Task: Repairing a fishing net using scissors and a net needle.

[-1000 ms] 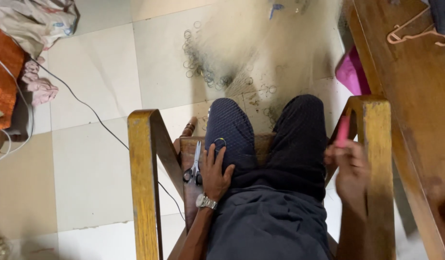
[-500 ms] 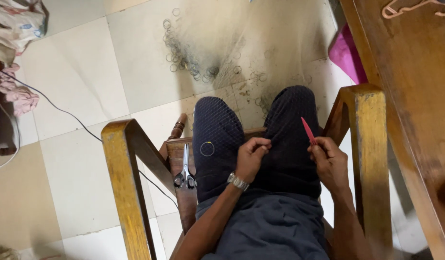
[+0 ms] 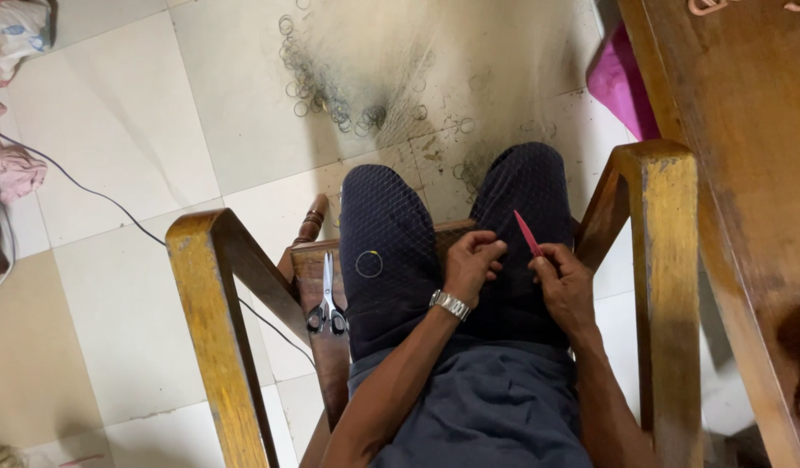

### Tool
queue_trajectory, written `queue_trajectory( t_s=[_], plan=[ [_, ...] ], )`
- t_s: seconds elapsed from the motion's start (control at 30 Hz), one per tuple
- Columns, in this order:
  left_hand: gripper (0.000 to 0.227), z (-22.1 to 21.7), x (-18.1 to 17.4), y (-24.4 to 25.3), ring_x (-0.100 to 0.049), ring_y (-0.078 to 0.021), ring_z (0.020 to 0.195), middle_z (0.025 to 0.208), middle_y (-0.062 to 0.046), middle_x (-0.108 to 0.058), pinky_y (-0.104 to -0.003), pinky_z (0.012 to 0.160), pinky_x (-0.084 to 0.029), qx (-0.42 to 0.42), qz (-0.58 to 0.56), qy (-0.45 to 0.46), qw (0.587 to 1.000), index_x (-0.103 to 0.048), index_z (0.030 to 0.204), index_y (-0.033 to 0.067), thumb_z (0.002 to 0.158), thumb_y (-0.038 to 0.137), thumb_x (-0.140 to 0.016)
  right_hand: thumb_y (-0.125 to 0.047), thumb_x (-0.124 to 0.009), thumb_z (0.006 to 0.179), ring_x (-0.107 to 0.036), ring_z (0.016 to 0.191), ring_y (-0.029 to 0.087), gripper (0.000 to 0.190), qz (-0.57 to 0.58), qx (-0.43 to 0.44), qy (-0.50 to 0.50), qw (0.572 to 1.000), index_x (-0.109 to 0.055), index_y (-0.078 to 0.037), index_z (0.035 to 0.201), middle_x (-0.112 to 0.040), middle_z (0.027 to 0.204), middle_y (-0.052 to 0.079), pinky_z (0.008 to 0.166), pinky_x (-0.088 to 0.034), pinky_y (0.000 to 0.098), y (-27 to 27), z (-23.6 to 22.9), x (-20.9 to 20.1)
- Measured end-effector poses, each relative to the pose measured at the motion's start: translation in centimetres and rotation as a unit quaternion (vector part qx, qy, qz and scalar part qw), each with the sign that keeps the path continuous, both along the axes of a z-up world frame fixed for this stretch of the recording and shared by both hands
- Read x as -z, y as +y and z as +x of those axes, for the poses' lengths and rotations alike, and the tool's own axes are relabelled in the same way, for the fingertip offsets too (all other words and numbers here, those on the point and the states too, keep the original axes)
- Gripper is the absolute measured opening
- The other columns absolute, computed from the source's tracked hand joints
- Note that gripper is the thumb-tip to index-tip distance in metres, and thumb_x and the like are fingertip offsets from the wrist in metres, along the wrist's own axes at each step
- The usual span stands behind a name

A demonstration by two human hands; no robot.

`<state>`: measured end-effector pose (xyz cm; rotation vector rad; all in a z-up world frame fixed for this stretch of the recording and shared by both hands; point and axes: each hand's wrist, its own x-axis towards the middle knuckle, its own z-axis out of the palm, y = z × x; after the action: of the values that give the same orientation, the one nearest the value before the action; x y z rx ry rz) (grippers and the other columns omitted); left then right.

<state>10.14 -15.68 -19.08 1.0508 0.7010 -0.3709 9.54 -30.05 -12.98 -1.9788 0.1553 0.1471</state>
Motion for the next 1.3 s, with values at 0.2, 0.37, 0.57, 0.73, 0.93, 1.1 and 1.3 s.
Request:
queue_trajectory(
  t_s=[0.2, 0.37, 0.57, 0.73, 0.93, 1.1, 1.3],
  plan=[
    [0.031, -1.2, 1.3, 0.5, -0.065, -0.0181, 0.060, 0.079, -0.013, -0.067, -0.026, 0.053, -0.057, -0.082, -0.091, 0.011, 0.992, -0.055, 0.103, 0.0035, 0.074, 0.004, -0.068, -0.006, -0.056, 0.088, -0.056, 0.058, 0.014, 0.009, 0.002, 0.019, 0.003, 1.000, -0.064, -0.002, 0.091, -0.062, 0.070, 0.010, 0.056, -0.047, 0.0280, 0.0, 0.0, 0.0],
    [0.028, -0.9, 0.6, 0.9, -0.065, -0.0165, 0.062, 0.081, -0.012, -0.067, -0.027, 0.055, -0.058, -0.063, -0.094, 0.005, 0.994, -0.056, 0.101, 0.0041, 0.075, 0.004, -0.067, -0.005, -0.056, 0.087, -0.056, 0.056, 0.015, 0.011, -0.006, 0.011, 0.002, 1.000, -0.064, -0.002, 0.094, -0.062, 0.070, 0.011, 0.056, -0.047, 0.0285, 0.3, 0.1, 0.3],
    [0.023, -1.1, 1.3, 0.9, -0.062, -0.0133, 0.058, 0.078, -0.012, -0.066, -0.022, 0.052, -0.056, -0.051, -0.098, -0.016, 0.994, -0.058, 0.100, 0.0042, 0.078, 0.004, -0.064, -0.006, -0.057, 0.087, -0.057, 0.055, 0.015, 0.011, -0.022, 0.011, -0.006, 1.000, -0.064, -0.002, 0.093, -0.063, 0.069, 0.010, 0.055, -0.047, 0.0292, 0.3, 0.2, 0.4],
    [0.019, -1.2, 0.5, 1.5, -0.058, -0.0109, 0.054, 0.075, -0.011, -0.065, -0.019, 0.048, -0.052, -0.032, -0.100, -0.030, 0.994, -0.059, 0.097, 0.0049, 0.079, 0.002, -0.063, -0.006, -0.057, 0.087, -0.056, 0.054, 0.015, 0.010, -0.015, 0.010, -0.010, 1.000, -0.064, -0.002, 0.092, -0.063, 0.068, 0.010, 0.054, -0.047, 0.0293, 0.6, 0.2, 0.0],
    [0.017, -1.1, 0.9, 1.8, -0.056, -0.0101, 0.054, 0.074, -0.010, -0.064, -0.019, 0.048, -0.051, -0.041, -0.113, -0.042, 0.992, -0.058, 0.095, 0.0069, 0.079, 0.002, -0.062, -0.005, -0.057, 0.087, -0.056, 0.053, 0.015, 0.010, -0.014, 0.010, -0.018, 1.000, -0.065, -0.002, 0.093, -0.063, 0.068, 0.011, 0.053, -0.047, 0.0285, 0.2, 0.2, 1.0],
    [0.017, -1.0, 1.1, 1.8, -0.056, -0.0098, 0.056, 0.074, -0.009, -0.064, -0.019, 0.051, -0.051, -0.049, -0.122, -0.054, 0.990, -0.058, 0.096, 0.0074, 0.080, 0.002, -0.061, -0.005, -0.058, 0.086, -0.056, 0.052, 0.015, 0.010, -0.022, 0.010, -0.024, 0.999, -0.065, -0.002, 0.092, -0.063, 0.067, 0.011, 0.052, -0.047, 0.0291, 0.3, 0.3, 0.9],
    [0.018, -1.0, 1.4, 1.7, -0.055, -0.0101, 0.061, 0.076, -0.010, -0.063, -0.020, 0.053, -0.052, 0.007, -0.003, -0.094, 0.996, -0.061, 0.096, 0.0034, 0.078, 0.005, -0.064, -0.005, -0.057, 0.086, -0.055, 0.051, 0.015, 0.010, -0.009, 0.009, -0.028, 1.000, -0.064, -0.001, 0.092, -0.061, 0.065, 0.011, 0.053, -0.047, 0.0277, 0.2, 0.3, 1.4]
  ],
)
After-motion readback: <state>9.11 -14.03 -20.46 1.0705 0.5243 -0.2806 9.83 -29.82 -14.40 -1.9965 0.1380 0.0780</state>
